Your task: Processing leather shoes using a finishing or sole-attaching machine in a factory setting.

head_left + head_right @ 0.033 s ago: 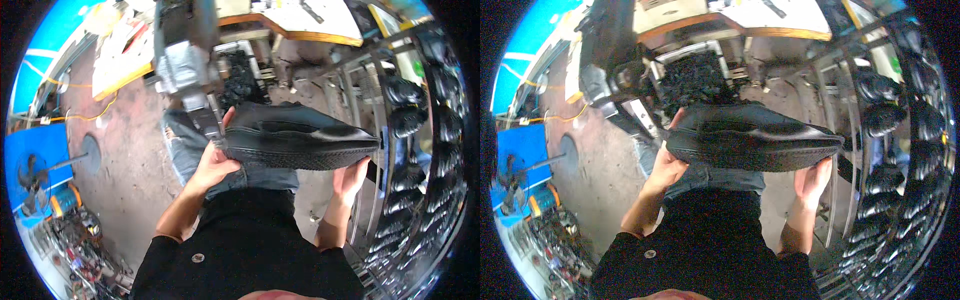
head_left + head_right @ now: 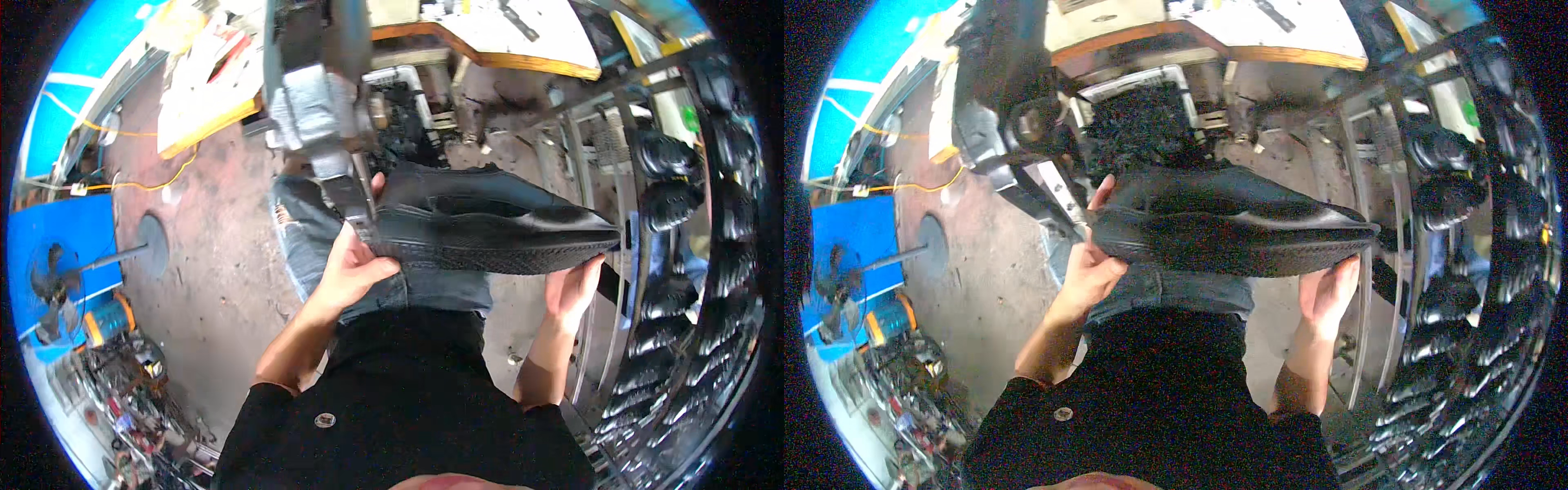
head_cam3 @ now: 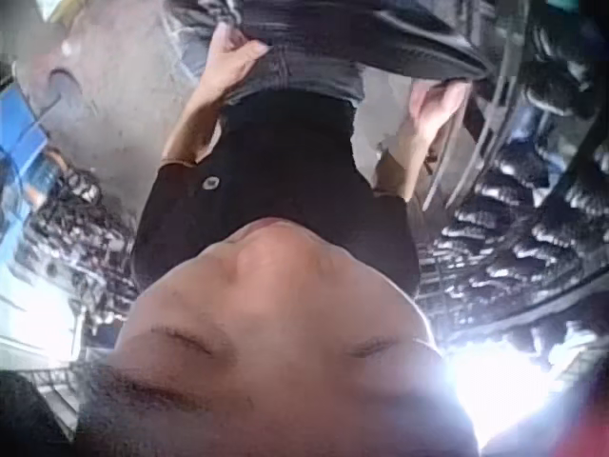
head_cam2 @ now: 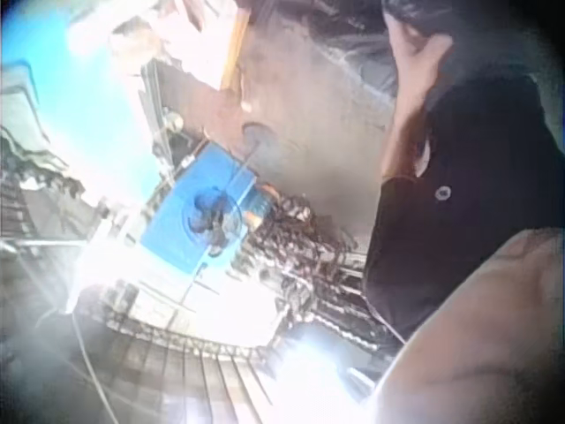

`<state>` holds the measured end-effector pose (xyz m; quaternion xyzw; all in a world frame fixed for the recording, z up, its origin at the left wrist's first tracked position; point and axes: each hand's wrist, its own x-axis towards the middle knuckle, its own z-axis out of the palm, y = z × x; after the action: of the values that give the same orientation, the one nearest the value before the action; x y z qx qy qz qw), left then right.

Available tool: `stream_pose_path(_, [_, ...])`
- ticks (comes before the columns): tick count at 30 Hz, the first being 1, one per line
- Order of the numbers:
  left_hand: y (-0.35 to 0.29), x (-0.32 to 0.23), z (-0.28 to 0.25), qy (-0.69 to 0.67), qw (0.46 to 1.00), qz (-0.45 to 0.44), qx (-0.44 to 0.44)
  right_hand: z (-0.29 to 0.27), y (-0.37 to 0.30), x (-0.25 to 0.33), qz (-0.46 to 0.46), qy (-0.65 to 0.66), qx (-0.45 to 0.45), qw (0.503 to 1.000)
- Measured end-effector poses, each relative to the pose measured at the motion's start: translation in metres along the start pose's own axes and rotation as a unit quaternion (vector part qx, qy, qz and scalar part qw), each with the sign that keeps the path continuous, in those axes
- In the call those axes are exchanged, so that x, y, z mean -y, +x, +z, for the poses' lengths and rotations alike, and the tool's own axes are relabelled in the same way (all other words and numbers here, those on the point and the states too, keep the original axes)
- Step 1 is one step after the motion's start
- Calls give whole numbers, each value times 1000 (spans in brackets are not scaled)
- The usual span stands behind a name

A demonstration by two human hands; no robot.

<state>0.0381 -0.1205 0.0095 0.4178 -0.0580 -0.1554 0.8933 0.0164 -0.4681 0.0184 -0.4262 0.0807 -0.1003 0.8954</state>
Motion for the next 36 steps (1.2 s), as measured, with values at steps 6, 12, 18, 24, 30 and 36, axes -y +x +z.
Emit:
stream_pose_path(6, [-10, -34, 21, 140, 989, 29, -29, -26, 30, -16, 7, -40, 63, 997])
stream_pose_path(12, [-15, -19, 11, 125, 985, 87, -82, 4, 44, 10, -45, -75, 52, 995])
stream_pose_path(18, [-31, 2, -20, -75, 990, 39, -110, 42, 64, 29, -87, -202, 178, 959])
stream_pose_path(24, [-4, -13, 30, 103, 993, 54, -30, -20, 62, 33, -54, -142, 16, 988])
stream_pose_path(30, [-4, -21, 20, 311, 942, 127, 18, 14, 52, 46, -81, -107, 98, 986])
stream_pose_path(36, [-16, 8, 2, -3, 989, 95, -110, 44, 56, 49, -69, -137, 121, 981])
